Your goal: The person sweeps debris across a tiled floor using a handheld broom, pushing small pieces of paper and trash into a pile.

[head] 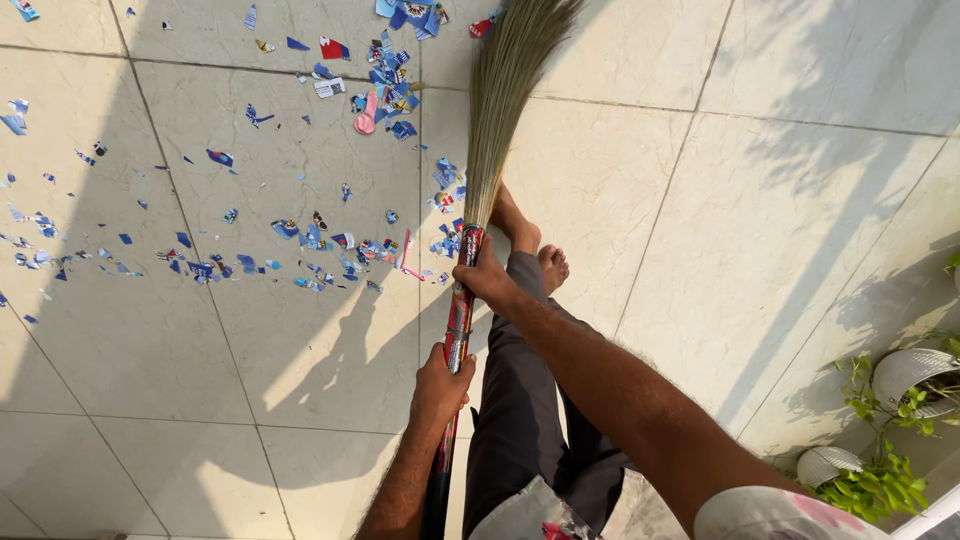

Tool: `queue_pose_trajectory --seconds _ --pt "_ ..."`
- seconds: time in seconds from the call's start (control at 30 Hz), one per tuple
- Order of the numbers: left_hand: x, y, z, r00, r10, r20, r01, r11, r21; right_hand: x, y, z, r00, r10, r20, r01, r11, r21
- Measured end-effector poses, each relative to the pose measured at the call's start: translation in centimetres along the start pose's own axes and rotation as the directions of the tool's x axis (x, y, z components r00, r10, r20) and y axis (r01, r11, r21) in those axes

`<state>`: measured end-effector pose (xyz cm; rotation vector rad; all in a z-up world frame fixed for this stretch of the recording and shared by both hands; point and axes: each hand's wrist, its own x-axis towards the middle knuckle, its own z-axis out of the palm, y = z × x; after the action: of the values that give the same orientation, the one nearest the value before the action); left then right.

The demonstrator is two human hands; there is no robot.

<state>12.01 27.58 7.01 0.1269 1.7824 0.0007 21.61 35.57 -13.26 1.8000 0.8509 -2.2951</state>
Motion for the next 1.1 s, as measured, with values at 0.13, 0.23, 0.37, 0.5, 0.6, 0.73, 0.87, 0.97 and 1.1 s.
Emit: queue_pose_trajectory --seconds 0.13,0.23,0.37,0.5,0.6,0.73,0.87,0.97,1.1 --pt "-1.6 -3.0 -0.8 0.994 -0.101 -0.044 0.086 0.962 -0.259 -1.4 -2.8 6.1 0.991 0.028 0.132 0.011 0.957 -0.289" --pt "-2.8 -4.9 -0.9 0.995 -0.086 -0.045 0.054 0.873 -0.484 -2.5 -4.0 8.7 0.977 0.067 0.202 0.018 0.920 -0.391" --pt "-4.1 -6.2 -2.0 0.988 -0.152 -0.018 0.123 0.858 -0.499 -5.4 -5.0 10.2 0.968 0.063 0.242 0.046 0.905 -0.422" --pt "-5.4 -4.7 -3.7 0.998 -0.068 0.007 0.065 0.922 -0.382 -8.1 -7.5 8.3 0.979 0.033 0.201 0.039 0.938 -0.344" --pt "-4.5 -1.5 -4.4 0.999 0.045 0.030 -0.038 0.977 -0.210 -8.6 -8.8 4.3 0.997 -0.067 0.051 0.076 0.973 -0.217" --pt "-1.0 4.9 -2.4 0.981 0.151 0.125 -0.161 0.984 0.076 -6.9 -9.6 -4.4 0.972 -0.195 -0.130 0.217 0.960 0.176" --pt "2.4 11.5 1.7 0.894 0.420 0.153 -0.446 0.866 0.228 -5.0 -10.3 -14.0 0.962 -0.058 -0.266 0.161 0.910 0.382" --pt "4.1 15.3 3.3 0.894 0.380 0.236 -0.435 0.861 0.264 -3.9 -11.1 -18.6 0.966 0.020 -0.259 0.108 0.875 0.472" --pt "5.0 16.9 3.7 0.930 0.288 0.229 -0.344 0.900 0.268 -1.6 -12.3 -18.4 0.972 0.075 -0.223 0.025 0.910 0.415"
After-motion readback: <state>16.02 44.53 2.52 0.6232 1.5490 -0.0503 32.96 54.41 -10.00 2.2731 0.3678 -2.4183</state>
